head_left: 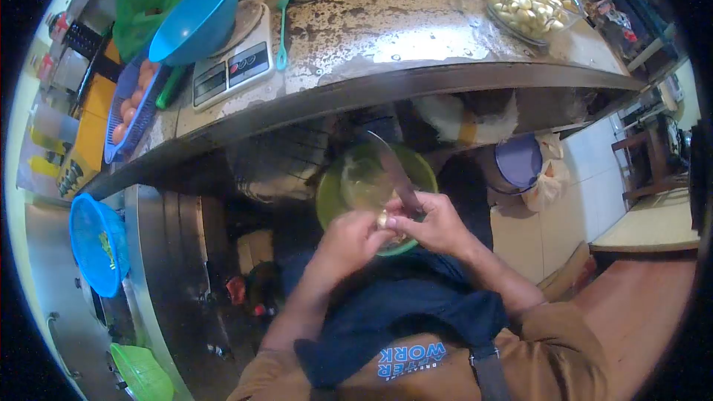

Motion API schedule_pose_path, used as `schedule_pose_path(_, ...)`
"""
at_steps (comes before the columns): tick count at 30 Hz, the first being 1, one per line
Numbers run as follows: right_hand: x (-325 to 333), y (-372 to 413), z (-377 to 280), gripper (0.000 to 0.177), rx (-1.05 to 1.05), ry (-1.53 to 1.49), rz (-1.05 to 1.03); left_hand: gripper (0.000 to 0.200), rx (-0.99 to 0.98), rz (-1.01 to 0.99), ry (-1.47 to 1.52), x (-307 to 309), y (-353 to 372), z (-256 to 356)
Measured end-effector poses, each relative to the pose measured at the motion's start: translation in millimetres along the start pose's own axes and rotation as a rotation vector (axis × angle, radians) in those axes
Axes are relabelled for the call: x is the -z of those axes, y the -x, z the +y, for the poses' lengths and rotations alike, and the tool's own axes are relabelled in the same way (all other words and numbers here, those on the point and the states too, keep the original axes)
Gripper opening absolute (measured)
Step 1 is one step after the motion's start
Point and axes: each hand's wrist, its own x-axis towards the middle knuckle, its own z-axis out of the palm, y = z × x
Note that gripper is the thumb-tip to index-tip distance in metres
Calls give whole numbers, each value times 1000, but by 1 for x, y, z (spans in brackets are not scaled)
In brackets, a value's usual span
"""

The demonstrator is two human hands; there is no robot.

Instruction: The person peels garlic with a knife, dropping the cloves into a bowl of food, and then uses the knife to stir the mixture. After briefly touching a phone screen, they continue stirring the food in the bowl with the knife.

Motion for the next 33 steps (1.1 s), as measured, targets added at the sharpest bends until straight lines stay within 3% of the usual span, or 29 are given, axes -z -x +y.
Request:
schedule_pose_path(8,8,5,-5,20,79,104,23,18,-161,4,62,-6,-1,-9)
schedule_pose_path(11,8,3,-4,20,112,108,-17,15,-38,76,253,-12,1,-11)
schedule_pose_path(13,7,1,-6,20,129,150,-20,15,76,77,533,-15,2,-17)
schedule_pose_path(16,5,1,-6,20,84,0,-25,16,77,147,636,-22,4,-20)
schedule_pose_path(19,4,1,-2,19,143,8,-25,17,45,156,530,-22,6,-23)
schedule_pose_path(22,3,2,-3,19,76,-9,-53,18,24,171,427,-23,7,-23)
schedule_pose_path(25,-1,1,7,17,129,1,-45,18,41,200,520,-25,7,-17)
schedule_pose_path(27,-1,1,0,13,229,229,-25,19,67,183,478,-22,7,-14)
schedule_pose_path(30,-5,0,15,15,322,283,-15,19,102,184,441,-27,7,-19)
schedule_pose_path(33,-7,1,13,15,274,293,-6,19,111,207,468,-32,7,-25)
